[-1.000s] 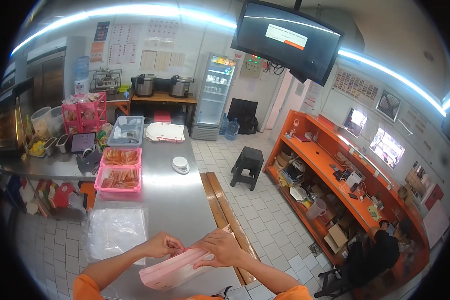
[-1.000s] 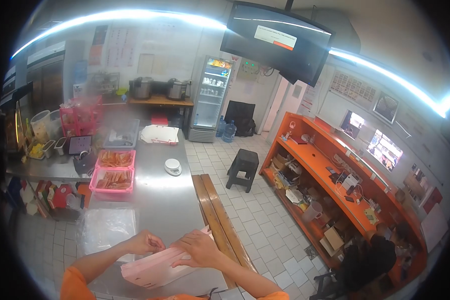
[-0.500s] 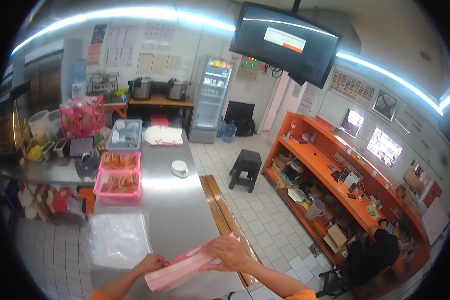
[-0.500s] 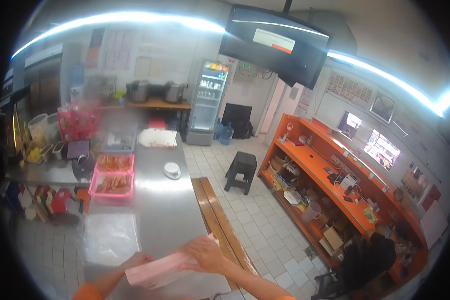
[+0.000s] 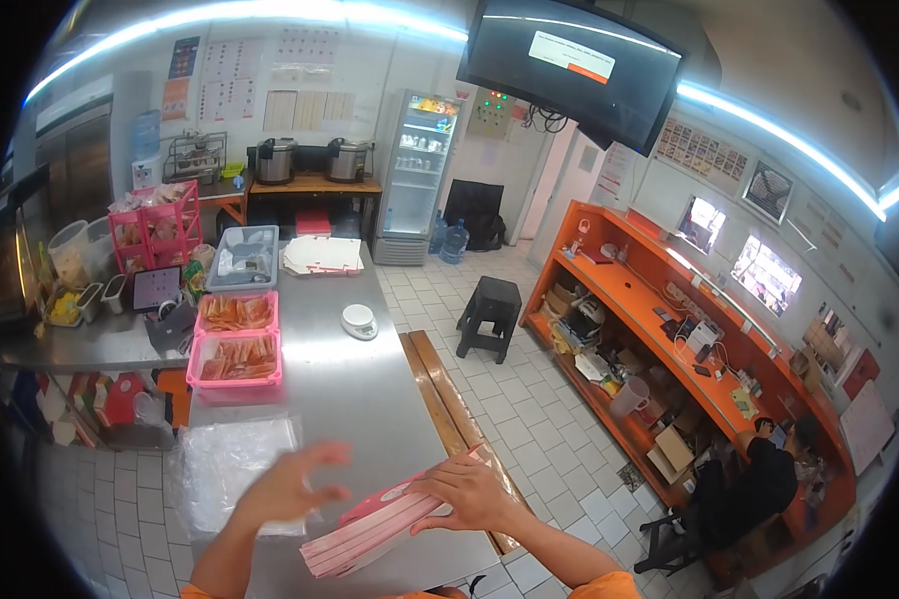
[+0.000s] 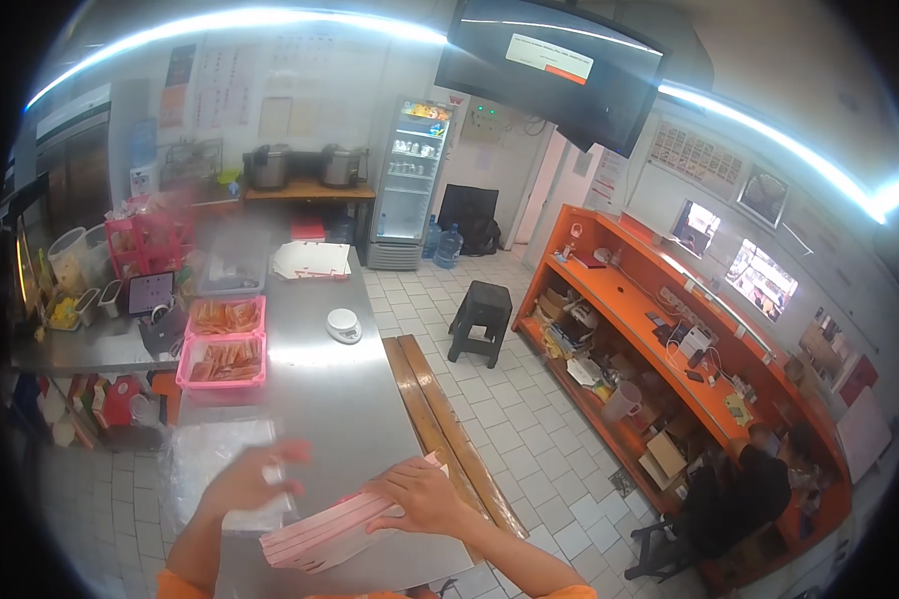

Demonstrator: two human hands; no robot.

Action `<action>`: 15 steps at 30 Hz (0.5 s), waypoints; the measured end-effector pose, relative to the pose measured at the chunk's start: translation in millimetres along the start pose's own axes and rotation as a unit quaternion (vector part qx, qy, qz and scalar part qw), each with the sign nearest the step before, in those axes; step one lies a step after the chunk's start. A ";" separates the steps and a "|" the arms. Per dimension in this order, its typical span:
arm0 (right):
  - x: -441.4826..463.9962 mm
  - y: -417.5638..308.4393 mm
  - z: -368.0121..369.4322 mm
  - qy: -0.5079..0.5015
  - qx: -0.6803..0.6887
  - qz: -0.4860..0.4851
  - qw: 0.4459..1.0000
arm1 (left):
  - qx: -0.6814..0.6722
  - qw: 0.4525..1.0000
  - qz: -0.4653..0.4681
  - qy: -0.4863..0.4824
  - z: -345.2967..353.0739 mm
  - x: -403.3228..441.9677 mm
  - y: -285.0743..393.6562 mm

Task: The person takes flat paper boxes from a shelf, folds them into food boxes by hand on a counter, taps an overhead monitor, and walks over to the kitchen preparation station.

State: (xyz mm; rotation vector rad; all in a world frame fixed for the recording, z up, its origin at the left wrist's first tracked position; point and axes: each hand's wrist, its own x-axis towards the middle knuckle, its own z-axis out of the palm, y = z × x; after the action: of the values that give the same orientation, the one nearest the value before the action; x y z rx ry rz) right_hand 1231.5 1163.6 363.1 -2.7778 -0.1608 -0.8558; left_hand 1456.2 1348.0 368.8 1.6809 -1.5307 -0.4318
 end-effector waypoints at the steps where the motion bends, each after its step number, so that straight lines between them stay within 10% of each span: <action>1: 2.7 1.7 0.5 -0.004 0.007 0.005 1.000 | -0.036 0.996 -0.001 -0.081 2.9 -0.5 24.4; 4: 3.1 5.9 5.8 -0.056 0.031 0.031 0.997 | 0.210 0.927 -0.108 -0.291 23.2 4.2 81.2; 9: 31.2 47.1 -46.7 -0.189 0.091 -0.043 0.977 | 0.350 0.914 -0.124 -0.163 49.1 -1.6 69.2; 15: 119.3 286.4 -216.2 0.128 -0.172 0.020 0.977 | 0.334 0.914 -0.231 -0.014 86.0 1.6 103.7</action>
State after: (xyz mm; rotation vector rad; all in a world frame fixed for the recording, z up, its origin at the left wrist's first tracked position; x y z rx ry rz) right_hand 1261.8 836.8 551.0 -2.9257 0.0985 -1.3321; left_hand 1325.7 1324.2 393.0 2.6043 -1.3691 -0.1642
